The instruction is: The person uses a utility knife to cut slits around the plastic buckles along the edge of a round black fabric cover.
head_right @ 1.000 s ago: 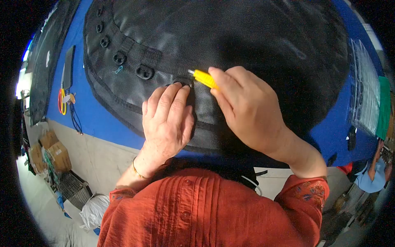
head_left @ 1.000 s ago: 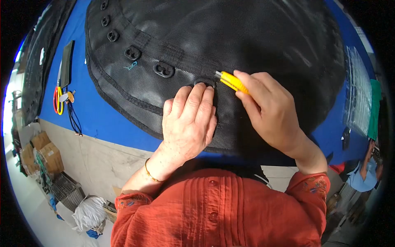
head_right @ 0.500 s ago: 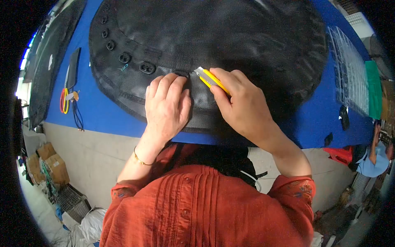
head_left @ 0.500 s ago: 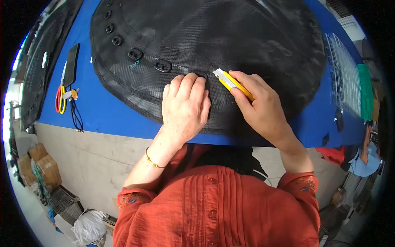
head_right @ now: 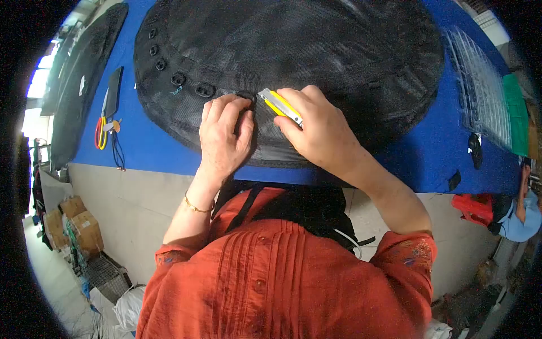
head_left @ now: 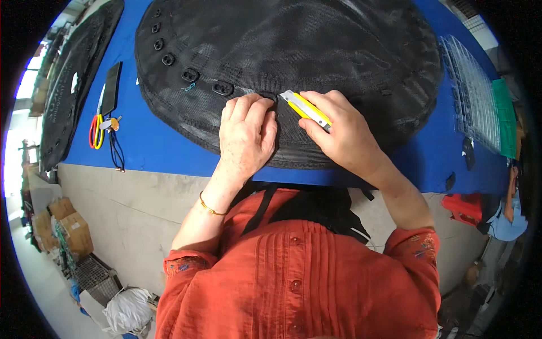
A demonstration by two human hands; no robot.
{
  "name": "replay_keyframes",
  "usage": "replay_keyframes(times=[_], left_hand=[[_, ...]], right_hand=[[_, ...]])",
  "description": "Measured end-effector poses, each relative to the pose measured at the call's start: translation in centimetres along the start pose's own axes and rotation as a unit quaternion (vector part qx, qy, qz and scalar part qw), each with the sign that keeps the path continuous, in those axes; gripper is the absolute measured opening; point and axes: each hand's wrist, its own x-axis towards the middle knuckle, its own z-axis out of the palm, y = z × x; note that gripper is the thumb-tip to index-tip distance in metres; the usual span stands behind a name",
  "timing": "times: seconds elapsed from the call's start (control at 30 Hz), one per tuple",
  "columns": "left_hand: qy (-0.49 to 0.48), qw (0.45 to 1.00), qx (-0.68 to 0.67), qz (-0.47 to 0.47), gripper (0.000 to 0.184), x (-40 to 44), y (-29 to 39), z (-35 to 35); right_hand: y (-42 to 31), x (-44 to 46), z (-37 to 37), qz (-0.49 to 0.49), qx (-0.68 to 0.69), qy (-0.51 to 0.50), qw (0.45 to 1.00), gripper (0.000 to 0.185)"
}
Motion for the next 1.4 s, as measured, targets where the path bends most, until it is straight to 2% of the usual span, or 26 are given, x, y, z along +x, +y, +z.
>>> replay_keyframes(times=[0.2,0.4,0.93,1.13,1.3,1.4], left_hand=[[0.004,0.997,-0.02,-0.069,0.022,0.0,0.1,-0.5],[-0.017,0.999,0.025,-0.045,0.021,0.1,0.4,-0.5],[-0.028,0.998,0.037,-0.045,0.023,0.0,1.0,-0.9],[-0.016,0.999,0.024,-0.037,0.024,0.2,0.7,-0.5],[-0.01,0.999,0.005,-0.034,0.025,0.1,0.4,-0.3],[-0.014,0.999,0.006,-0.033,0.025,0.1,0.4,-0.2]], right_hand=[[0.1,0.9,-1.1,-0.007,0.05,-0.068,0.996,0.043],[1.3,1.4,-1.8,-0.04,0.062,-0.095,0.993,0.036],[0.3,1.4,-1.7,-0.012,0.061,-0.106,0.992,0.039],[-0.3,0.9,-1.8,0.025,0.06,-0.101,0.993,0.04],[-1.1,0.2,-0.7,0.057,0.017,-0.042,0.997,0.045],[-0.7,0.0,0.1,0.027,0.013,-0.018,0.999,0.044]])
